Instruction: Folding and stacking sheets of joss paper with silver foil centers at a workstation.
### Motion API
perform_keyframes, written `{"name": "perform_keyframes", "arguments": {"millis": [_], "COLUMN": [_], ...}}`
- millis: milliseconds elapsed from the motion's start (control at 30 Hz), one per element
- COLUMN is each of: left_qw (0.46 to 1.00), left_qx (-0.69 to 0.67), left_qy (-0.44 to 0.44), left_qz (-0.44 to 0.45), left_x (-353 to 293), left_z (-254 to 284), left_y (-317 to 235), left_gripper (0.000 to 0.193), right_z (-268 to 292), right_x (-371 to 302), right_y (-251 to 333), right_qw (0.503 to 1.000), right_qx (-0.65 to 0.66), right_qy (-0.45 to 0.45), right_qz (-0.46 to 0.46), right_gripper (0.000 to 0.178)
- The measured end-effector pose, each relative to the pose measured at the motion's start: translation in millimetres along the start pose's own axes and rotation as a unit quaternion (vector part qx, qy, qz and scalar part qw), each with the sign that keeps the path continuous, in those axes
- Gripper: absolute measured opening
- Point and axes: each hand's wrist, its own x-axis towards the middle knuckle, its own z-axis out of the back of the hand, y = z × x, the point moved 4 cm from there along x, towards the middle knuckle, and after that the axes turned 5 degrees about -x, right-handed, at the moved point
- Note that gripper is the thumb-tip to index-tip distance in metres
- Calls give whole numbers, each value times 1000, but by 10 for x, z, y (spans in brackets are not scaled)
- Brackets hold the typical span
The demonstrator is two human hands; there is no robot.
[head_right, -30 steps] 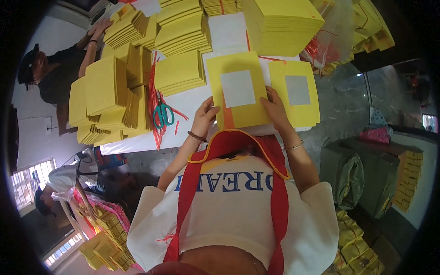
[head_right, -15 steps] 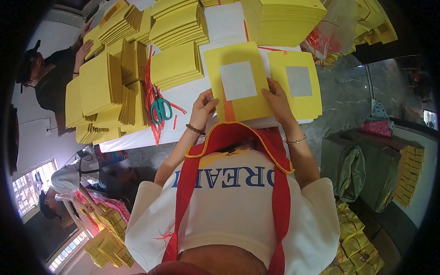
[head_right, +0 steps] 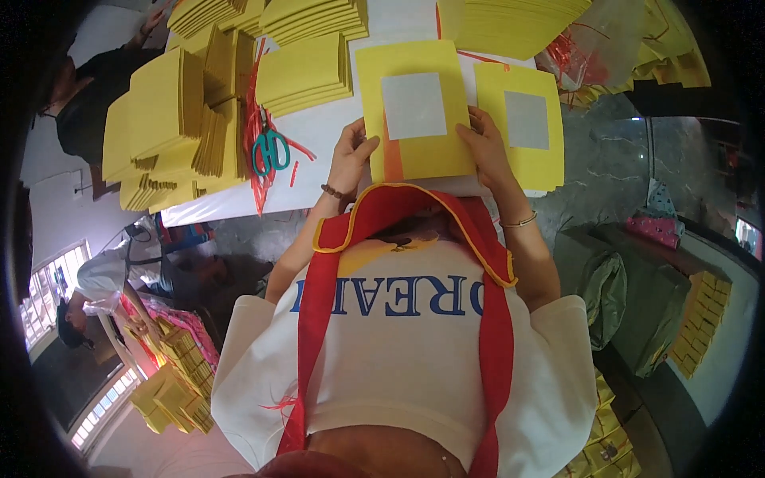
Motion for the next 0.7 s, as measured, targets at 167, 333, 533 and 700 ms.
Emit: {"name": "perform_keyframes", "arguments": {"millis": [167,333,533,700], "left_qw": [999,1000,999,999], "left_qx": [-16,-5,-11,9], "left_qy": [-9,-7,-30,-35], "left_qz": [48,24,-26,30], "left_x": [58,30,9,19], "left_z": [26,44,19,50], "left_y": [-4,27,99,78], "left_gripper": [40,38,41,39], "right_z": [16,4,25,57], "right_x": [62,-4,-12,20], "right_y": [-42,-39,0,-26], "right_qw": [1000,999,999,999], "right_qx": [-18,-26,8,-16], "right_qy": [15,16,39,45], "right_qz": [5,13,-35,-15], "right_gripper": [48,47,46,45]}}
